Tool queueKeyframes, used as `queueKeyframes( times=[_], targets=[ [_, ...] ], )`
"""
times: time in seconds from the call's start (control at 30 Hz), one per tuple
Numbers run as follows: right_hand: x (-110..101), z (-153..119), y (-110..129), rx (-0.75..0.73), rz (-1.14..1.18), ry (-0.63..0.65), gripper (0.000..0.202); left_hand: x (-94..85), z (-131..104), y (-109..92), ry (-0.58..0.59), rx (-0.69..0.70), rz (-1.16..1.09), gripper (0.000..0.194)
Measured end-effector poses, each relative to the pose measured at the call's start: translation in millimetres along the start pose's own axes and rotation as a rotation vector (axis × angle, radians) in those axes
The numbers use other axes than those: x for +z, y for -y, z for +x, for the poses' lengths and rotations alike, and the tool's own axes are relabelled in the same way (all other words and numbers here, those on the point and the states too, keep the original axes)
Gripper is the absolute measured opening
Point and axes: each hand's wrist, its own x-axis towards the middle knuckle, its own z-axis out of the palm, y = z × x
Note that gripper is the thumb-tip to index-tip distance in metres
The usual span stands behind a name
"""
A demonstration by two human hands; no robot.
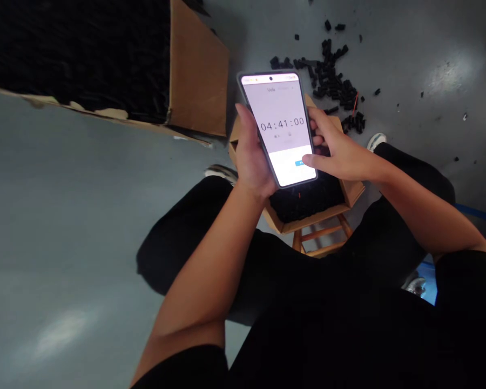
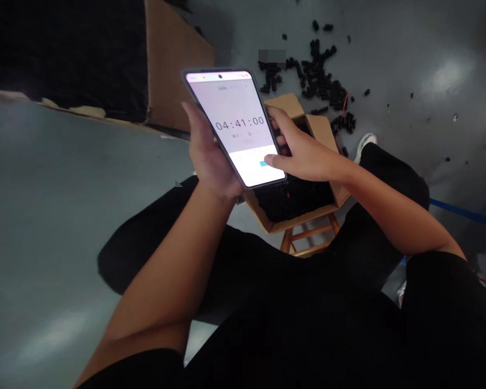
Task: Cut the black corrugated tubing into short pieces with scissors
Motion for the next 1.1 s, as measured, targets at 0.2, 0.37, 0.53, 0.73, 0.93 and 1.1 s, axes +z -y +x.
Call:
queueKeyframes(
  times=[0.2,0.37,0.53,0.73,0.93,1.1],
  targets=[
    [-2.0,0.1,0.0,-0.022,-0.007,-0.003,0.095,-0.9,-0.5,0.4,0.040,0.048,-0.085,0.065],
    [0.4,-0.5,4.8,0.010,0.012,-0.018,0.102,1.3,1.0,-5.3,0.014,-0.043,-0.154,0.081],
    [4.8,-1.2,7.0,0.035,0.025,-0.029,0.104,2.7,-0.2,-8.4,-0.037,-0.123,-0.167,0.092],
    [3.9,-2.5,13.8,0.078,0.036,-0.011,0.100,-2.9,-2.5,-0.3,-0.022,-0.025,-0.029,0.095],
    [4.0,-3.1,14.7,0.098,0.034,-0.015,0.102,-3.1,-1.9,0.5,0.000,-0.006,-0.013,0.094],
    [4.4,-3.2,10.6,0.065,0.037,-0.005,0.099,1.6,-4.7,-3.0,-0.013,-0.048,0.031,0.098]
  ],
)
